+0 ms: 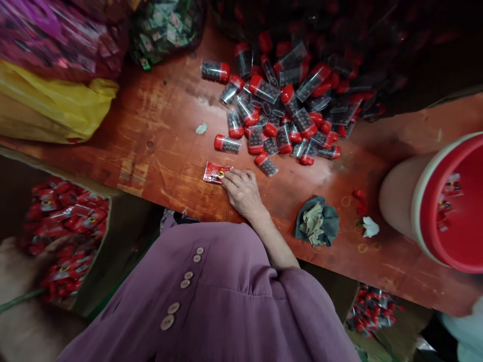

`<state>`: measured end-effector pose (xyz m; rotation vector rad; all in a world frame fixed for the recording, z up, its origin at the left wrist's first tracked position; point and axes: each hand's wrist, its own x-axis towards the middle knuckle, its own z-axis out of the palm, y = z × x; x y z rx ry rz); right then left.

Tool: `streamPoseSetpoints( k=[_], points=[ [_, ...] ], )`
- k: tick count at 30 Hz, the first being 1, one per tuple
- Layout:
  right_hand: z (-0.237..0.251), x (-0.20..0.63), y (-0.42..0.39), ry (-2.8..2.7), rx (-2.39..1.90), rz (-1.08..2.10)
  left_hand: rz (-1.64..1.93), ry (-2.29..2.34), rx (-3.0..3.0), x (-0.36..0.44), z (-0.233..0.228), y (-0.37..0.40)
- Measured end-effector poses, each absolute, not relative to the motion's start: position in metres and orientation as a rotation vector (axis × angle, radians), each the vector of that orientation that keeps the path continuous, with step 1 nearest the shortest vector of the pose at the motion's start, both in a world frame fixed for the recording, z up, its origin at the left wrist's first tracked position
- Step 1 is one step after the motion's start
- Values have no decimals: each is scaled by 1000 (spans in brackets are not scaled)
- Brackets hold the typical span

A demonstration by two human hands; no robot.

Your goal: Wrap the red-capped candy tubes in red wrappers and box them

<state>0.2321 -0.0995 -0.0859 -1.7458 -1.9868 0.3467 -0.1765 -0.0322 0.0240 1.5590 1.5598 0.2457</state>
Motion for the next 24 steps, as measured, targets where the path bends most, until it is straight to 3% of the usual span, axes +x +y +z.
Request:
streamPoseSetpoints(
  k=[3,7,11,18,24],
  points=[
    [-86,230,-100,-2003,-1745,346,665,1886,2116,-128,2,-17],
    [-84,227,-100,-1993,-1784,370,759,935,2394,-31,-37,-1],
    [-84,223,-98,-2024,-1798,360,528,610,2378,36,-67,3],
    [-65,231,-99,-1902,-1778,423,557,492,2634,51,-87,3],
    [-58,268,-105,-1398,-2292,70,702,495,2660,54,-80,6]
  ],
)
